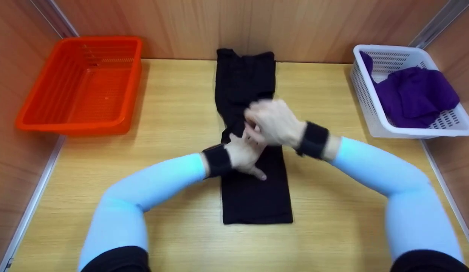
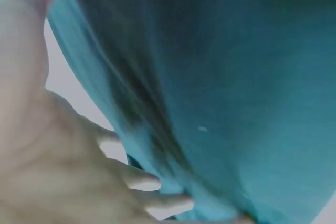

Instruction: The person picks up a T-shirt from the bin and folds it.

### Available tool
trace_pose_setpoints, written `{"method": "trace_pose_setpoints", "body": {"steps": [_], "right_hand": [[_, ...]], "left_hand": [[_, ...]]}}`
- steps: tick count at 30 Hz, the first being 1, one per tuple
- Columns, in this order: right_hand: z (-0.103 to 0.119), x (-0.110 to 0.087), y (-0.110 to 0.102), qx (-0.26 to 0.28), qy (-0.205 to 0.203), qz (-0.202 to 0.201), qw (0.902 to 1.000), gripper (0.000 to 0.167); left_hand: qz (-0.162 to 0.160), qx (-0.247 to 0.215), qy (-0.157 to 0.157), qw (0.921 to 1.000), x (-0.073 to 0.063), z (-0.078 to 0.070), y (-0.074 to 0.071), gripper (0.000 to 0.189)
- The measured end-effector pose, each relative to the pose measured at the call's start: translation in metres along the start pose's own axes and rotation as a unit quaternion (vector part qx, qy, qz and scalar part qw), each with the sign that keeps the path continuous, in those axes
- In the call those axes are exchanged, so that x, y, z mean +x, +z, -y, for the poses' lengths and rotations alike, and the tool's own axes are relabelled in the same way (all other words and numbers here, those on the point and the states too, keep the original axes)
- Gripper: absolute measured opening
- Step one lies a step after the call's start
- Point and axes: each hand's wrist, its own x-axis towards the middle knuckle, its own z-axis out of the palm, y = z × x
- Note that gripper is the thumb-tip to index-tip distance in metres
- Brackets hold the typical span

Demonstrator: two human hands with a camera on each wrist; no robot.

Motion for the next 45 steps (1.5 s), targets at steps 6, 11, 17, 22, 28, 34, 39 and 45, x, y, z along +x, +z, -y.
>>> {"method": "trace_pose_setpoints", "body": {"steps": [6,11,17,22,28,34,39,45], "right_hand": [[0.031,-0.086,0.0,0.107,-0.113,0.072,0.9851,0.032],[0.066,-0.112,0.0,0.094,-0.136,0.187,0.9684,0.062],[0.097,-0.12,0.003,-0.055,-0.148,0.228,0.9609,0.068],[0.098,-0.12,0.006,-0.048,-0.148,0.204,0.9665,0.034],[0.083,-0.104,-0.001,0.215,-0.1,0.284,0.9291,0.013],[0.075,-0.092,-0.01,0.361,-0.01,0.364,0.8584,0.025],[0.071,-0.087,-0.013,0.397,-0.003,0.344,0.8509,0.014],[0.046,-0.074,-0.019,0.427,0.025,0.25,0.8689,0.016]], "left_hand": [[-0.07,0.016,0.168,0.9832,-0.063,0.0,0.023,0.052],[-0.041,0.101,0.212,0.9712,-0.088,-0.016,0.038,0.078],[-0.103,0.18,0.196,0.9584,-0.095,-0.029,0.05,0.077],[-0.139,0.143,0.216,0.9558,-0.094,-0.024,0.048,0.04],[-0.006,-0.135,0.241,0.9611,-0.089,-0.003,0.026,0.011],[0.086,-0.318,0.218,0.9187,-0.088,0.014,0.016,0.013],[0.068,-0.376,0.183,0.906,-0.091,0.026,0.014,0.018],[0.029,-0.519,0.126,0.8448,-0.088,0.042,0.016,0.008]]}}
